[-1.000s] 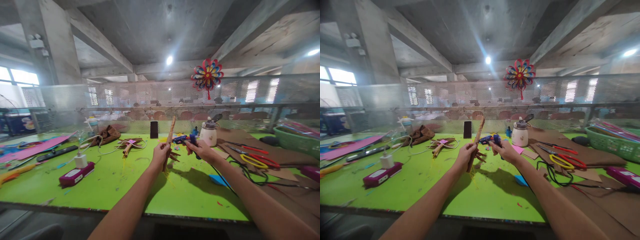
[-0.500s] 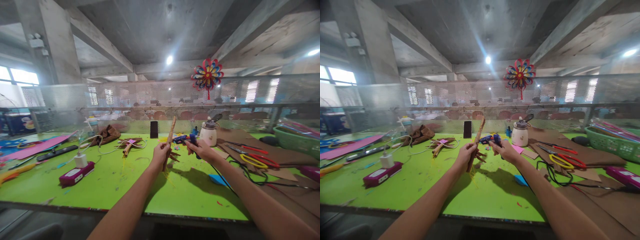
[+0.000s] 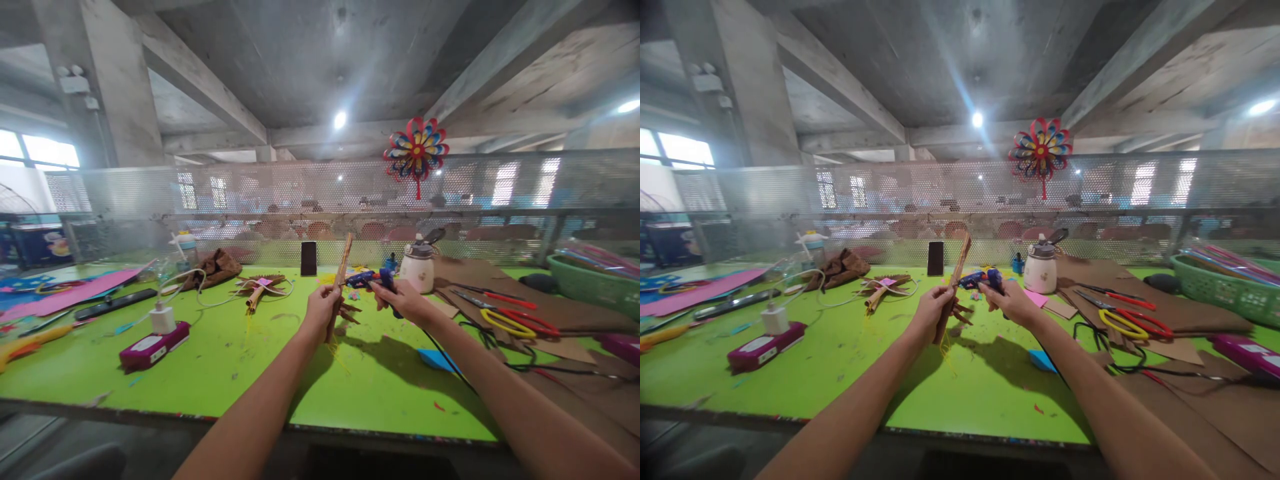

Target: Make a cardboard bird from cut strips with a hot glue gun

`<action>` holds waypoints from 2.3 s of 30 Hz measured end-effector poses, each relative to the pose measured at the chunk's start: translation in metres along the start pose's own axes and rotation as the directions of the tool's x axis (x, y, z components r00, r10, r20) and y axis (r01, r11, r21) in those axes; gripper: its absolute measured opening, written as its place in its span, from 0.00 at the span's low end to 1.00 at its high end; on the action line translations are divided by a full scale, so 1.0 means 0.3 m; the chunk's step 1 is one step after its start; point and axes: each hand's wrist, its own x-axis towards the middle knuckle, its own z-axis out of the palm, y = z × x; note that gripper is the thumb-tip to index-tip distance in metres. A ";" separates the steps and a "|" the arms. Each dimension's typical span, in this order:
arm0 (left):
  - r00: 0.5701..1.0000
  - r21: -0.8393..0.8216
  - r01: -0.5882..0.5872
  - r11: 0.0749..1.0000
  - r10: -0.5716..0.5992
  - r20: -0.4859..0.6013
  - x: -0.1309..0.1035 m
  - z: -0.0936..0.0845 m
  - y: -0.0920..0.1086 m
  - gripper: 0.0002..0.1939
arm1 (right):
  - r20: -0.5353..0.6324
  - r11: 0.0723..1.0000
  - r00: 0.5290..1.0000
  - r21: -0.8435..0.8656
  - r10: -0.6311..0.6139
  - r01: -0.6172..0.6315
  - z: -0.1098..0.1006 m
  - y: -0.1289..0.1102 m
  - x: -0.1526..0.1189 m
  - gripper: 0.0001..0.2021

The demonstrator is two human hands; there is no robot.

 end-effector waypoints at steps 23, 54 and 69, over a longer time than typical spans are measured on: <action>0.999 -0.029 0.049 0.998 -0.049 -0.018 0.007 -0.010 0.004 0.05 | -0.033 0.996 0.999 -0.087 0.014 -0.017 -0.009 0.021 0.004 0.24; 0.956 -0.221 0.282 0.934 -0.253 0.150 -0.002 -0.003 0.036 0.06 | 0.051 0.955 0.999 0.296 -0.005 -0.010 0.100 -0.002 -0.009 0.19; 0.904 -0.142 0.410 0.901 -0.382 0.191 -0.024 -0.003 0.050 0.08 | -0.261 0.880 0.947 0.473 0.186 -0.043 0.089 0.005 0.002 0.15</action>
